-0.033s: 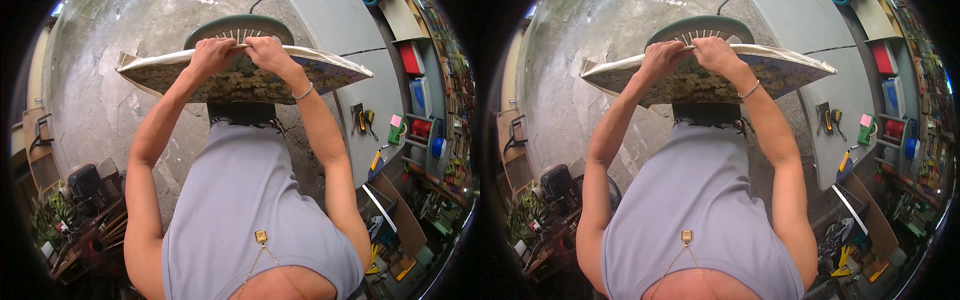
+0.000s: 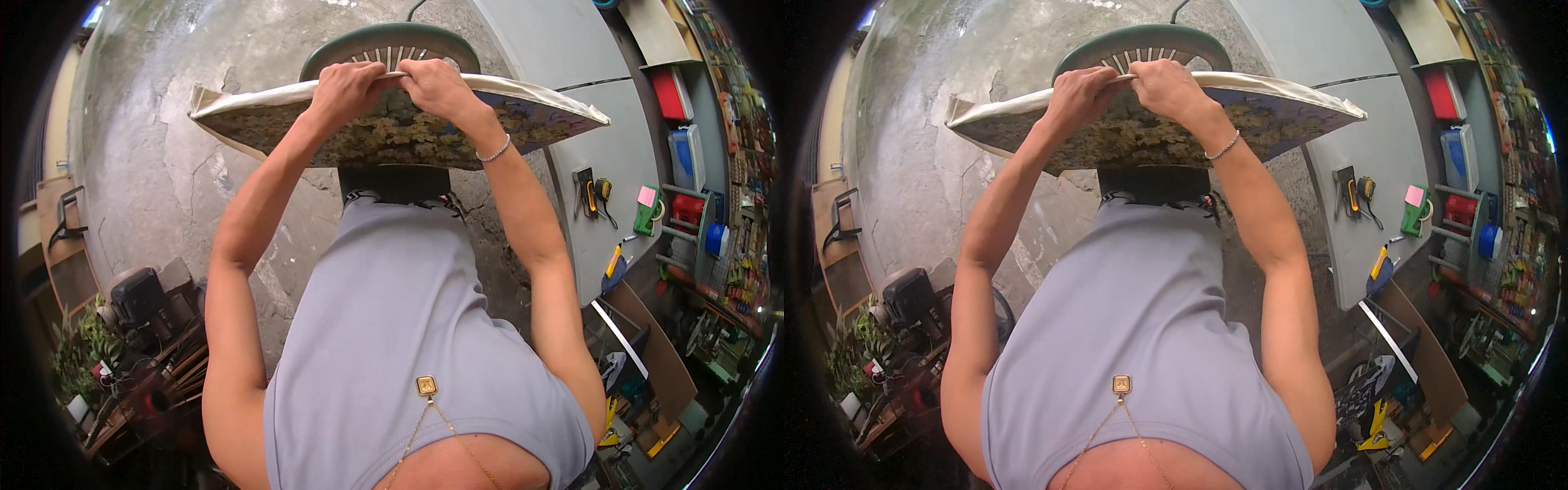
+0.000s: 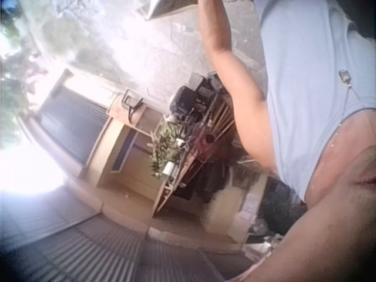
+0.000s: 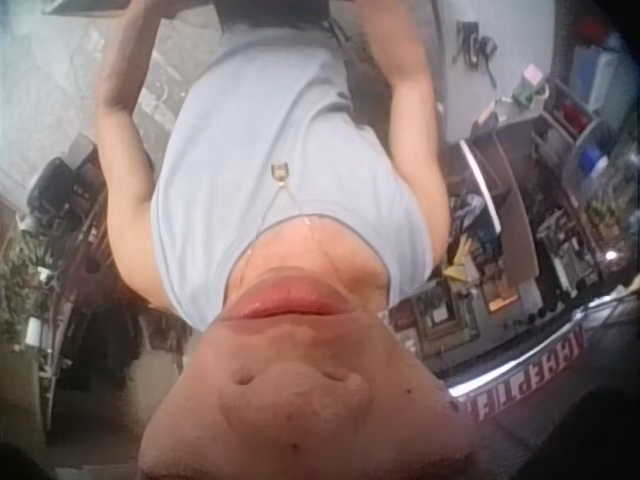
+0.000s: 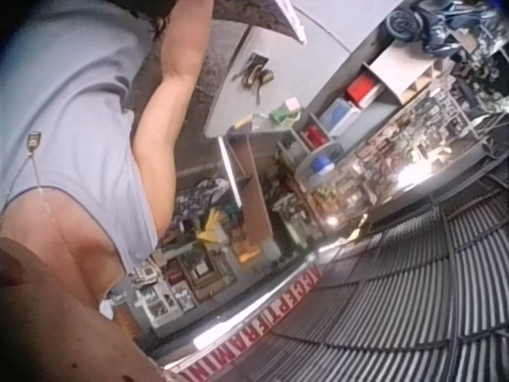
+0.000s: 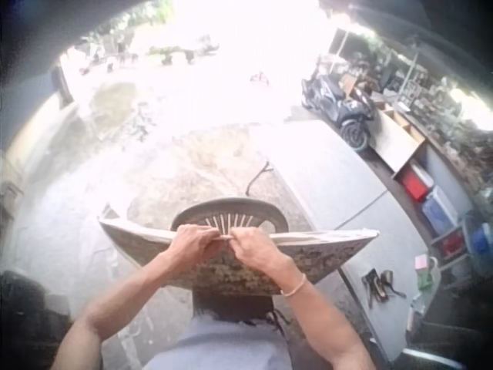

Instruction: The person staples a white fabric strip along the curved edge of a large board using a handheld stapler. The board is held over a plastic chair while the person repeatedly positions and fires the stapler along the perimeter.

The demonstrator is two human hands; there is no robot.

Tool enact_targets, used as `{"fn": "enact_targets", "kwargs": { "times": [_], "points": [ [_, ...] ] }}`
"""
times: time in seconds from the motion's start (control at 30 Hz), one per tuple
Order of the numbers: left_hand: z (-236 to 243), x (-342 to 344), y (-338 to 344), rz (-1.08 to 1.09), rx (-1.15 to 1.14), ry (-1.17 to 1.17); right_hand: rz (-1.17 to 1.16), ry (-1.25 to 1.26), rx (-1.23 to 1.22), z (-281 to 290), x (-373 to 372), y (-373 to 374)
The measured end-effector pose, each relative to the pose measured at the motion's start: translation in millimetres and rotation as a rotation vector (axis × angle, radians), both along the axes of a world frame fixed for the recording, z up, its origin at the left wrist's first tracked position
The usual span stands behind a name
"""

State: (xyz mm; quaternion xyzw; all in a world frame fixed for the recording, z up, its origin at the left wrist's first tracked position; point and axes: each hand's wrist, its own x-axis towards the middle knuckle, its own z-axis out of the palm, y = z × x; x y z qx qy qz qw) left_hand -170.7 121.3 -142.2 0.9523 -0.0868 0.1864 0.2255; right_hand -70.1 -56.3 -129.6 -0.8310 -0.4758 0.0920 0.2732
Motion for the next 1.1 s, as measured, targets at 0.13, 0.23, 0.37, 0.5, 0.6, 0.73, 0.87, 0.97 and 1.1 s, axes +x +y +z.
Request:
{"fn": "enact_targets", "kwargs": {
  "times": [0.13,0.23,0.37,0.5,0.6,0.73,0.87,0.97,1.1],
  "points": [
    [-5.0,-6.2,-7.1,0.029,-0.036,-0.091,-0.017,-0.039,0.052,-2.5,-6.3,-3.0],
    [-7.0,-6.9,-10.1,0.065,-0.044,-0.138,-0.037,-0.066,0.087,-1.2,-11.3,-3.3],
    [-4.4,-3.7,-11.2,0.114,-0.060,-0.145,-0.040,-0.092,0.117,-3.6,-6.2,-0.4],
    [5.0,-10.1,-14.3,0.148,-0.110,-0.063,-0.002,-0.011,0.117,-0.4,-2.9,0.5],
    [21.0,-11.1,-17.6,0.244,-0.195,0.177,0.045,0.140,-0.041,4.0,10.3,1.2],
    [20.9,-4.2,-6.1,0.262,-0.230,0.366,0.146,0.366,-0.253,23.8,23.0,4.7],
    [22.2,0.2,-3.2,0.239,-0.229,0.483,0.186,0.388,-0.187,0.5,32.5,-5.9],
    [17.8,4.5,7.6,0.076,-0.246,0.633,0.129,0.490,-0.143,-3.1,24.1,-7.9],
    [14.3,7.5,5.5,-0.124,-0.394,0.754,0.083,0.505,-0.112,-2.5,12.6,-12.6]
  ]
}}
